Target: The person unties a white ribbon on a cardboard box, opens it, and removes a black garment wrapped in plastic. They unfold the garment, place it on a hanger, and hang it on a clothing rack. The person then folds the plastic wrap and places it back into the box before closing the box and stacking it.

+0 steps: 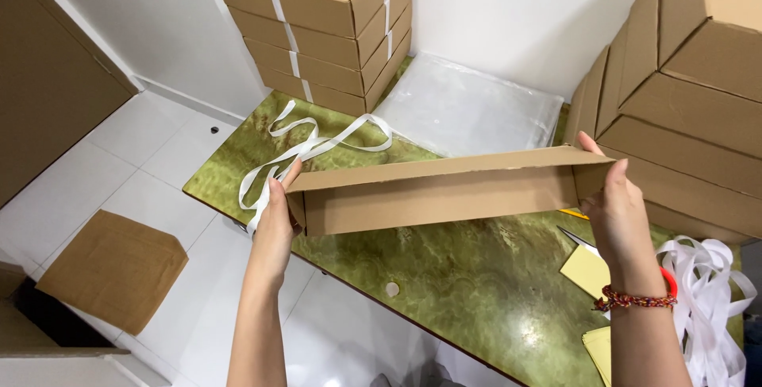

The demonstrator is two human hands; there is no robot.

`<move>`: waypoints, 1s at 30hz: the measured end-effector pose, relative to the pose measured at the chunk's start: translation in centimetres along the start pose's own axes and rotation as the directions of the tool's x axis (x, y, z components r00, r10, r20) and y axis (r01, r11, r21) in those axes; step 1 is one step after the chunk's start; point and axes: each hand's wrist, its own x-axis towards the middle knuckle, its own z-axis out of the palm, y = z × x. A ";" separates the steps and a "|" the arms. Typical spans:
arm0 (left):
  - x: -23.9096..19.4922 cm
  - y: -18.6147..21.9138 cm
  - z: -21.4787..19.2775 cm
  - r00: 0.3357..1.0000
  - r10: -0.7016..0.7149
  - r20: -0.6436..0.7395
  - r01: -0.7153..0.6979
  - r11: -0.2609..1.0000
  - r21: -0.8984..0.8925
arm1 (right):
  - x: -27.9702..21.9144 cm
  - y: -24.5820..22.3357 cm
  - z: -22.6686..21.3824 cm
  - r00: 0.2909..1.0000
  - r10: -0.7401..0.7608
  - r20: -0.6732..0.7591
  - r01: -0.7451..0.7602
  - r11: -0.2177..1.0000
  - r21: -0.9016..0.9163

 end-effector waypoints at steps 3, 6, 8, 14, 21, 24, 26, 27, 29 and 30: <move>0.2 -0.6 0.1 0.998 0.057 0.027 -0.055 0.997 -0.060 | 0.3 0.1 0.5 0.999 -0.021 0.034 0.017 0.995 0.098; 0.3 -0.9 0.2 0.999 0.026 -0.025 -0.026 1.000 -0.011 | 0.6 -0.3 0.5 0.997 0.001 0.079 -0.015 0.984 0.179; 0.6 -1.5 0.1 0.998 0.063 0.004 -0.062 0.997 -0.045 | 1.0 0.3 0.7 0.998 -0.015 0.054 0.005 0.984 0.180; 0.8 -2.2 0.7 0.986 0.135 0.093 -0.114 0.974 -0.195 | 1.3 0.7 1.0 0.998 0.063 0.017 -0.065 0.974 0.217; 0.4 -1.4 1.5 0.998 0.045 -0.032 -0.052 0.965 -0.257 | 2.2 3.3 0.6 1.000 0.021 -0.004 -0.020 0.968 0.251; 0.1 -1.4 1.8 0.991 0.053 -0.122 -0.065 0.994 -0.093 | 1.8 3.8 1.1 0.999 0.023 -0.035 -0.014 0.970 0.242; 0.6 -2.5 2.0 0.988 0.067 -0.138 -0.085 0.989 -0.124 | 2.6 6.2 0.9 0.998 0.055 -0.042 -0.042 0.965 0.260; 0.9 -3.0 2.1 0.984 0.082 -0.156 -0.106 0.982 -0.154 | 3.0 7.4 0.8 0.995 0.086 -0.048 -0.069 0.958 0.280; 1.0 -3.6 2.0 0.983 0.094 -0.154 -0.117 0.983 -0.143 | 2.3 7.6 1.2 0.996 0.073 -0.047 -0.056 0.951 0.305; 1.1 -3.8 2.1 0.983 0.109 -0.150 -0.130 0.982 -0.135 | 2.0 7.7 1.4 0.997 0.058 -0.048 -0.039 0.944 0.328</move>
